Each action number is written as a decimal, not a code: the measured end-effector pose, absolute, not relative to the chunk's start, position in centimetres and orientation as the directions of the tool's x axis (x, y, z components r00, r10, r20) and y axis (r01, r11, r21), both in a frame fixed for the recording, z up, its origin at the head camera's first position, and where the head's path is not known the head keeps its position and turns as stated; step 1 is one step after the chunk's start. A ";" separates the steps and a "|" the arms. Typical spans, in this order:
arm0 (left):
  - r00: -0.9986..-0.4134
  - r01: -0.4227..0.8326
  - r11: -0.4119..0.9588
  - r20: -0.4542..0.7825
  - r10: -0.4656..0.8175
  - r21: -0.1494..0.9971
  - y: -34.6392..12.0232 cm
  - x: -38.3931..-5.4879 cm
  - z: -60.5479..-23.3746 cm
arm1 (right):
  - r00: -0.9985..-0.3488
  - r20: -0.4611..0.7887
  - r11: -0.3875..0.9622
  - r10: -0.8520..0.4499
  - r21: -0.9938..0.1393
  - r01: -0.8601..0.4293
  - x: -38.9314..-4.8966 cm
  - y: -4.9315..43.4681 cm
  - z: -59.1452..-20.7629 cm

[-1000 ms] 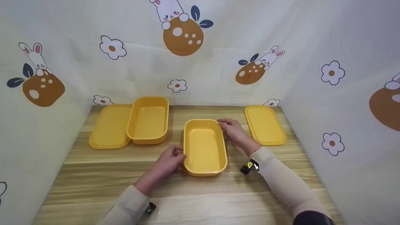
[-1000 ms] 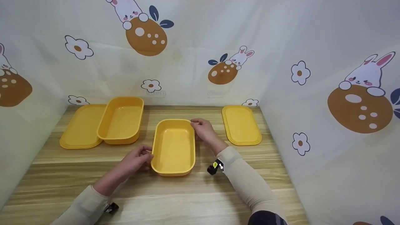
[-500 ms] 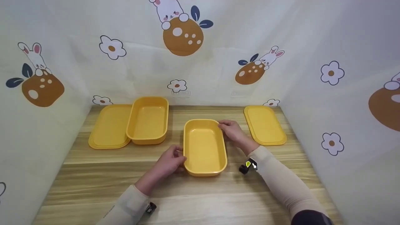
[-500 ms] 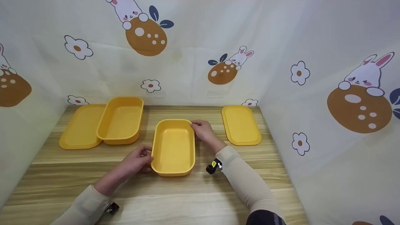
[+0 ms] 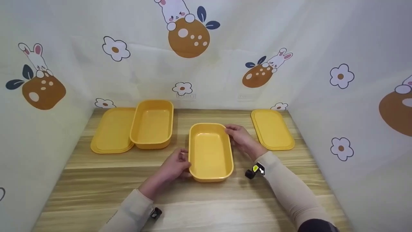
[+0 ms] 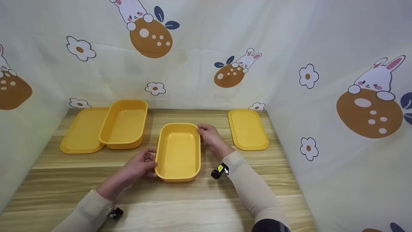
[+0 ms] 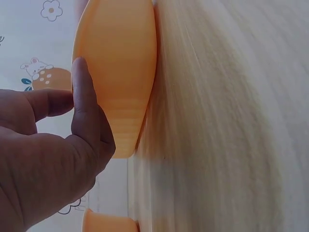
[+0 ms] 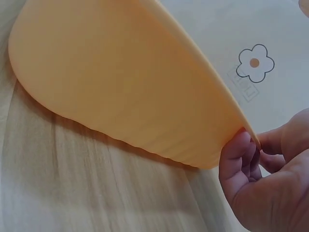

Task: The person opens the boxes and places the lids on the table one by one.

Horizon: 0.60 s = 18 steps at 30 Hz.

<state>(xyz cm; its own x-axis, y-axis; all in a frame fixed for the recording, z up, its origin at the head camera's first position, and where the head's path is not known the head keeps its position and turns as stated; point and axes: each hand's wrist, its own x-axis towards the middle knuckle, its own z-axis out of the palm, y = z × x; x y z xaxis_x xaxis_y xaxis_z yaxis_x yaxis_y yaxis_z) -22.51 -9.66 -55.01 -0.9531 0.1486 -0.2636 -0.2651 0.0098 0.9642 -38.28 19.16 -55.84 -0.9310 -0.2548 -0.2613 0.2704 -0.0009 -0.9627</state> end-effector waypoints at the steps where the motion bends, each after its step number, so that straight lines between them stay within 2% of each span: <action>1: -0.953 -0.264 0.013 -0.262 0.151 0.965 -9.6 -22.5 -55.0 | -0.936 -0.252 -0.005 -0.247 -0.965 0.261 -38.3 19.1 -55.9; 7: -0.956 -0.248 0.031 -0.250 0.154 0.968 -9.6 -22.5 -54.9 | -0.955 -0.208 -0.017 -0.212 -0.976 0.217 -37.8 18.8 -56.2; 18: -0.960 -0.238 0.049 -0.242 0.141 0.970 -9.4 -22.4 -54.8 | -0.976 -0.144 0.064 -0.160 -0.989 0.136 -37.5 18.5 -56.5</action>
